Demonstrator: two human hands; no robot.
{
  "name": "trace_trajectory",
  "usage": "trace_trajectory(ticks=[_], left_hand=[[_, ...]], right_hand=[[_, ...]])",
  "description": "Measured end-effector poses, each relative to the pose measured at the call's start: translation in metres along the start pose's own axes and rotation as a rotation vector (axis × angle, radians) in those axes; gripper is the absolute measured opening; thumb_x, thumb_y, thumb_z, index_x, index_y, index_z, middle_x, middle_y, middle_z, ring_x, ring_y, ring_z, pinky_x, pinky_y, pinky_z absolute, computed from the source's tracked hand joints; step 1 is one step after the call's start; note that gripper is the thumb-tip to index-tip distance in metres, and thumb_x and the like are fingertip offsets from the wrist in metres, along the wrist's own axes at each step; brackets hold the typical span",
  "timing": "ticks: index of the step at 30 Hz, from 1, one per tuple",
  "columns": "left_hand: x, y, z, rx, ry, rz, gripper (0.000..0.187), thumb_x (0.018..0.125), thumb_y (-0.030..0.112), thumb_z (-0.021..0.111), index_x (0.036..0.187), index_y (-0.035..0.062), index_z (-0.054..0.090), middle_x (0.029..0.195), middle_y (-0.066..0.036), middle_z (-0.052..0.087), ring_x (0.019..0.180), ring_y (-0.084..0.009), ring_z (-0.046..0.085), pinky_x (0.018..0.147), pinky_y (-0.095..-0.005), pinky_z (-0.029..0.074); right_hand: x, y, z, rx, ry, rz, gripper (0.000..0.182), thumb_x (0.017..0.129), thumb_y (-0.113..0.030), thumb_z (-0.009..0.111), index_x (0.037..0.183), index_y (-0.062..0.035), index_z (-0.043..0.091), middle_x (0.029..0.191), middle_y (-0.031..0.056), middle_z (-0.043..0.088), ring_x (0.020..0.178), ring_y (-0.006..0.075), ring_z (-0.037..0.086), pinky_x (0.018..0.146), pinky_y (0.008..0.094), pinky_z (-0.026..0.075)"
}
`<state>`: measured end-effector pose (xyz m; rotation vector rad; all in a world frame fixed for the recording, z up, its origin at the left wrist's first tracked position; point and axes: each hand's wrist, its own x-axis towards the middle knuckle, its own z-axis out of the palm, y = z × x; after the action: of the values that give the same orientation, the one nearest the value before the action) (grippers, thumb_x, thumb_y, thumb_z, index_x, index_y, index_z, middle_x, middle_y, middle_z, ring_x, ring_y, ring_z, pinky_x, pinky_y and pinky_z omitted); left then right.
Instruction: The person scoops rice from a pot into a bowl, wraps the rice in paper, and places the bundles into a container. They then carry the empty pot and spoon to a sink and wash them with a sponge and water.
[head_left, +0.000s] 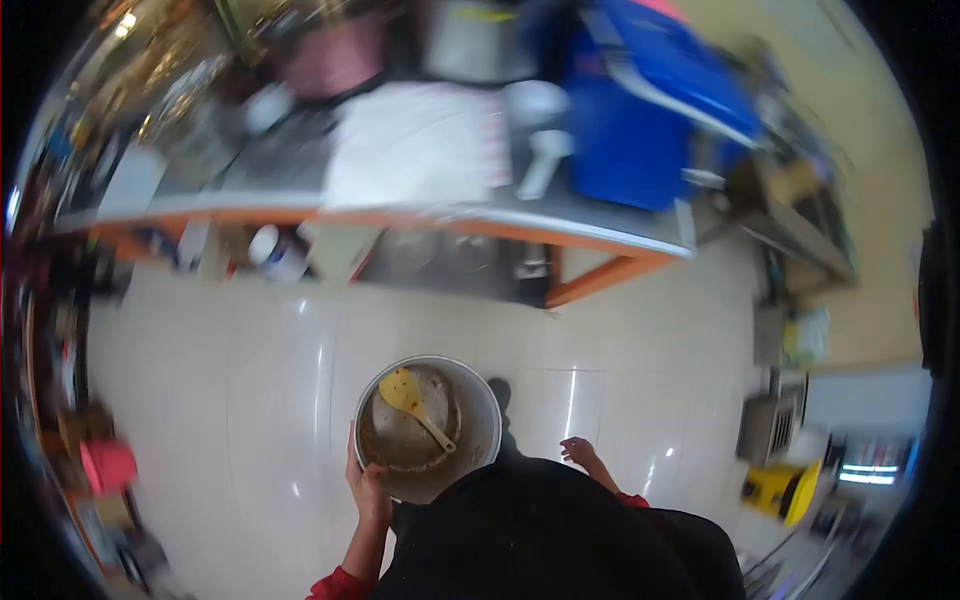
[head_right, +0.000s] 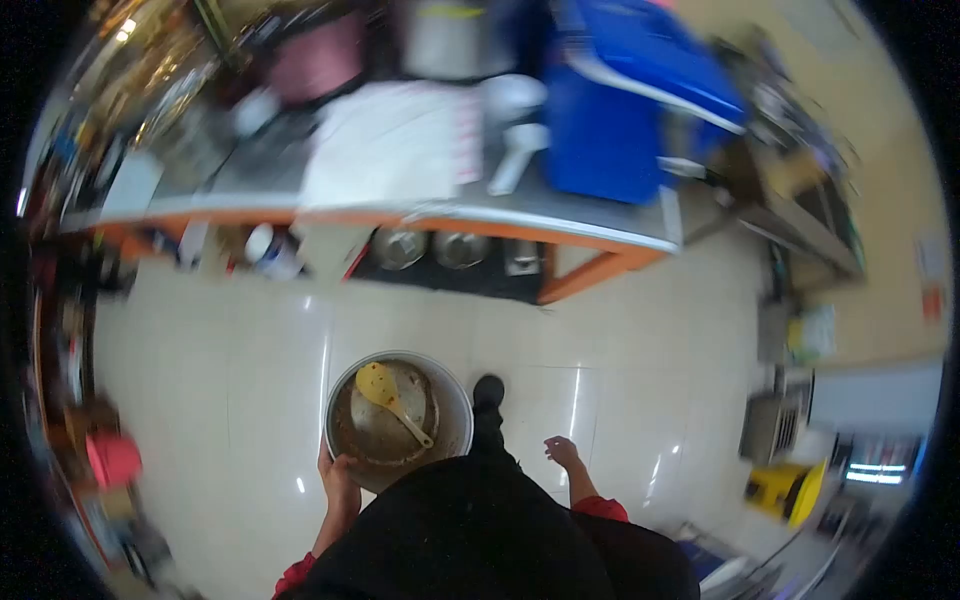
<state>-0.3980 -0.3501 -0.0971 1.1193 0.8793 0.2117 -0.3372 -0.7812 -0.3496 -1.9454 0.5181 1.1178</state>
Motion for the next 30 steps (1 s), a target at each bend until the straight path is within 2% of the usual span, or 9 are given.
trace_trajectory(ticks=[4,8,10,14,17,18,20,24,30], left_hand=[[-0.03,0.059,0.043,0.148,-0.291,-0.08,0.08,0.059,0.0,0.041,0.137,-0.0004,0.028,0.127,-0.013,0.046,0.117,-0.024,0.046,0.098,-0.0322,0.037],[-0.064,0.041,0.126,0.04,-0.666,-0.023,0.08,0.06,-0.007,0.039,0.139,0.0006,0.026,0.135,-0.013,0.039,0.123,-0.0223,0.039,0.102,-0.031,0.032],[-0.061,-0.001,0.215,0.058,-0.764,-0.09,0.079,0.06,-0.008,0.038,0.139,0.0003,0.027,0.135,-0.013,0.039,0.123,-0.022,0.039,0.102,-0.0304,0.032],[-0.104,-0.066,0.336,0.177,-1.022,-0.123,0.078,0.062,-0.009,0.037,0.139,0.001,0.027,0.137,-0.013,0.037,0.125,-0.021,0.037,0.101,-0.0289,0.031],[-0.158,-0.096,0.414,0.207,-1.066,-0.278,0.079,0.06,-0.011,0.037,0.138,-0.0002,0.028,0.135,-0.013,0.04,0.121,-0.0211,0.042,0.098,-0.0285,0.035],[-0.166,-0.112,0.434,0.299,-1.12,-0.183,0.08,0.059,-0.011,0.037,0.138,0.0001,0.028,0.14,-0.012,0.033,0.127,-0.0199,0.034,0.101,-0.0277,0.031],[-0.184,-0.126,0.477,0.335,-1.244,-0.042,0.081,0.059,-0.011,0.038,0.138,0.0003,0.028,0.143,-0.011,0.029,0.13,-0.0194,0.029,0.103,-0.0269,0.027],[-0.197,-0.146,0.569,0.324,-1.373,-0.03,0.081,0.059,-0.01,0.039,0.138,-0.0004,0.028,0.146,-0.009,0.025,0.134,-0.0185,0.023,0.106,-0.0266,0.021],[-0.175,-0.178,0.742,0.323,-1.437,-0.027,0.079,0.06,-0.01,0.038,0.138,0.0,0.028,0.144,-0.01,0.028,0.132,-0.0188,0.027,0.106,-0.0273,0.021]], right_hand=[[-0.117,-0.022,0.041,0.367,0.063,0.002,0.037,0.09,-0.03,0.046,0.105,0.0013,0.057,0.088,0.0146,0.064,0.072,0.0209,0.063,0.061,0.0296,0.052],[-0.165,0.008,0.05,0.823,0.058,-0.078,0.055,0.089,-0.047,0.046,0.116,-0.0002,0.051,0.099,0.015,0.062,0.081,0.0241,0.062,0.069,0.0328,0.05],[-0.172,0.001,0.007,1.068,0.066,-0.035,0.064,0.087,-0.055,0.044,0.122,-0.0013,0.046,0.106,0.0149,0.06,0.09,0.0256,0.061,0.075,0.0351,0.049],[-0.177,0.019,-0.068,1.842,0.037,-0.41,0.062,0.089,-0.05,0.042,0.128,-0.0014,0.04,0.121,0.0139,0.053,0.106,0.0252,0.054,0.087,0.0378,0.046],[-0.266,-0.012,-0.156,1.723,0.316,-0.605,0.055,0.092,-0.042,0.042,0.128,-0.0013,0.04,0.126,0.0131,0.049,0.111,0.0247,0.051,0.092,0.039,0.044],[-0.276,0.002,-0.181,1.625,0.353,-0.579,0.053,0.092,-0.04,0.042,0.128,-0.0014,0.04,0.126,0.0131,0.049,0.111,0.0246,0.051,0.094,0.0394,0.043],[-0.235,0.064,-0.23,1.871,0.168,-0.416,0.051,0.092,-0.039,0.042,0.128,-0.0023,0.04,0.126,0.0132,0.049,0.112,0.0254,0.05,0.097,0.0407,0.041],[-0.229,0.069,-0.315,1.87,0.281,-0.361,0.051,0.092,-0.041,0.041,0.128,-0.0052,0.041,0.125,0.012,0.05,0.112,0.0252,0.05,0.097,0.0397,0.041],[-0.183,0.022,-0.458,1.934,0.544,-0.566,0.051,0.091,-0.041,0.043,0.128,-0.006,0.042,0.124,0.0096,0.05,0.112,0.0235,0.049,0.096,0.0386,0.04]])
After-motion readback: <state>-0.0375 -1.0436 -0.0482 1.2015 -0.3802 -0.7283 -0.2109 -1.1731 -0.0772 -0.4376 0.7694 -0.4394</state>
